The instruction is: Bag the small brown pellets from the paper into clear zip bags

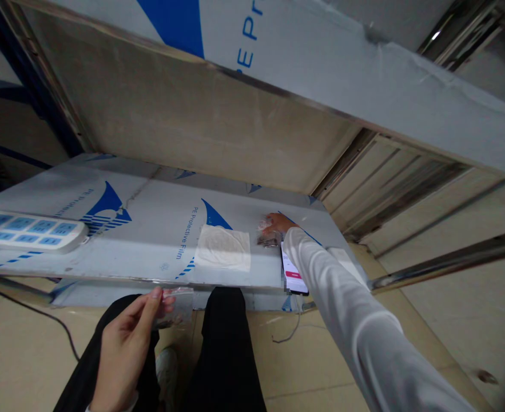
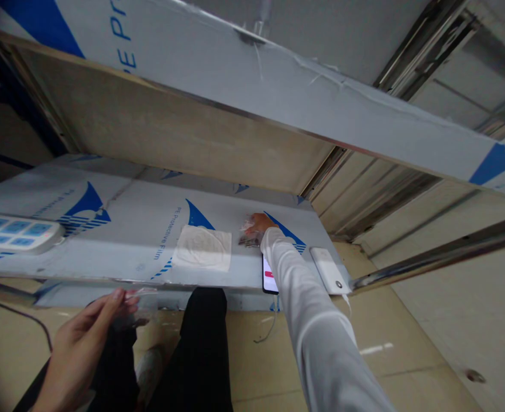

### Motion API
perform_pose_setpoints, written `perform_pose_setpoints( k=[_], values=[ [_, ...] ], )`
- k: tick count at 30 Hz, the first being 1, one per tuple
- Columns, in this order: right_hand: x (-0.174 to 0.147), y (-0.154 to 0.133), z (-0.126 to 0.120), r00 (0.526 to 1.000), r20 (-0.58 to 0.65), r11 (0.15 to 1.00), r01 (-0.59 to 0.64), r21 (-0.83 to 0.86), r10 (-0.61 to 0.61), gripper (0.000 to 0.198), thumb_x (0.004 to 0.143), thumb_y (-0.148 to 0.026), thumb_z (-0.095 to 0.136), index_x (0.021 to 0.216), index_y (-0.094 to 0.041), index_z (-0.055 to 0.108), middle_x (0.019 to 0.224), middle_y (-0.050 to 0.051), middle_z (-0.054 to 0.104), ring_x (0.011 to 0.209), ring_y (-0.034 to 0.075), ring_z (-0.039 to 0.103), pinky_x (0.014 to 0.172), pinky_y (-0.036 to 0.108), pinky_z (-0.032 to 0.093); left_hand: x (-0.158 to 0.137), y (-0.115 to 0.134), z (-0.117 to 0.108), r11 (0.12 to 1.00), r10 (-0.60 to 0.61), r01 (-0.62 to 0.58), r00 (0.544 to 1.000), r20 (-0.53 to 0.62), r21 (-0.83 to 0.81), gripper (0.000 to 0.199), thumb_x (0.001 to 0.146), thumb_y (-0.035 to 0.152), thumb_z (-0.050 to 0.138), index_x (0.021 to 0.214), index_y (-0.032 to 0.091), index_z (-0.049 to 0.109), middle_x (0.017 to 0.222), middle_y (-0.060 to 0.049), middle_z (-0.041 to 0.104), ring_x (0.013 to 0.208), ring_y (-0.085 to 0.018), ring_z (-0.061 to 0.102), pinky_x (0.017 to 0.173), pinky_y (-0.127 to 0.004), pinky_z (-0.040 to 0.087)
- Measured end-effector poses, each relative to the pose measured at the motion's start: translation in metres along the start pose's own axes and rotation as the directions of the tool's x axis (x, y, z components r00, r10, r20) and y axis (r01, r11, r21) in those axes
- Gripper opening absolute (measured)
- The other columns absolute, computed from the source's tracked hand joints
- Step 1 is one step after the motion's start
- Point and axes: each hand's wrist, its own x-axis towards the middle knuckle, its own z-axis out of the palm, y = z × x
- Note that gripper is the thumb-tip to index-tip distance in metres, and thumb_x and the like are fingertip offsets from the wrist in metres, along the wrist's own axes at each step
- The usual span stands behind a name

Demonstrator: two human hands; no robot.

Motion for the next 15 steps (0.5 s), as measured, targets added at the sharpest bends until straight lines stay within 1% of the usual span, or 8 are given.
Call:
perform_pose_setpoints(
  k=[3,5,7,9,15],
  values=[
    [0.002,0.004,-0.004,1.000,0.026,1.000,-0.015,0.008,0.015,0.039,0.066,-0.028,0.080,0.098,-0.011,0.067,0.099,0.014,0.068,0.096,0.030,0.063,0.083,0.040,0.050,0.000,-0.002,-0.001,1.000,0.013,-0.013,1.000,0.006,0.011,0.048,0.067,0.057,0.068,0.089,0.015,0.071,0.087,-0.007,0.075,0.086,-0.026,0.069,0.086,-0.038,0.053],
    [0.003,0.007,-0.008,0.998,0.053,1.000,-0.030,0.005,0.030,0.033,0.079,-0.031,0.070,0.104,-0.012,0.064,0.106,0.012,0.065,0.097,0.025,0.062,0.084,0.041,0.051,0.000,-0.002,-0.001,1.000,0.010,-0.010,1.000,0.007,0.017,0.049,0.067,0.058,0.067,0.089,0.015,0.071,0.087,-0.007,0.075,0.086,-0.027,0.069,0.088,-0.039,0.053],
    [0.004,0.009,-0.014,0.996,0.078,0.999,-0.045,0.004,0.045,0.032,0.089,-0.033,0.059,0.115,-0.015,0.058,0.116,0.009,0.060,0.100,0.021,0.060,0.085,0.042,0.052,0.000,-0.001,0.000,1.000,0.000,0.000,1.000,0.003,0.013,0.050,0.066,0.059,0.067,0.089,0.015,0.071,0.086,-0.007,0.075,0.087,-0.027,0.069,0.089,-0.040,0.052],
    [0.003,0.011,-0.021,0.994,0.094,0.998,-0.062,0.005,0.061,0.034,0.091,-0.034,0.055,0.120,-0.017,0.055,0.120,0.008,0.057,0.101,0.021,0.060,0.084,0.042,0.052,0.000,0.001,0.001,1.000,-0.017,0.017,1.000,0.001,0.003,0.051,0.065,0.060,0.068,0.089,0.015,0.071,0.085,-0.007,0.075,0.087,-0.027,0.069,0.089,-0.040,0.052],
    [0.000,0.013,-0.042,0.991,0.093,0.995,-0.101,0.025,0.098,0.034,0.090,-0.035,0.057,0.119,-0.016,0.056,0.120,0.008,0.058,0.101,0.022,0.060,0.084,0.041,0.052,-0.001,0.002,0.002,0.998,-0.058,0.058,0.998,0.011,-0.008,0.052,0.064,0.062,0.067,0.089,0.015,0.070,0.085,-0.006,0.075,0.086,-0.025,0.068,0.089,-0.037,0.051]
  ],
)
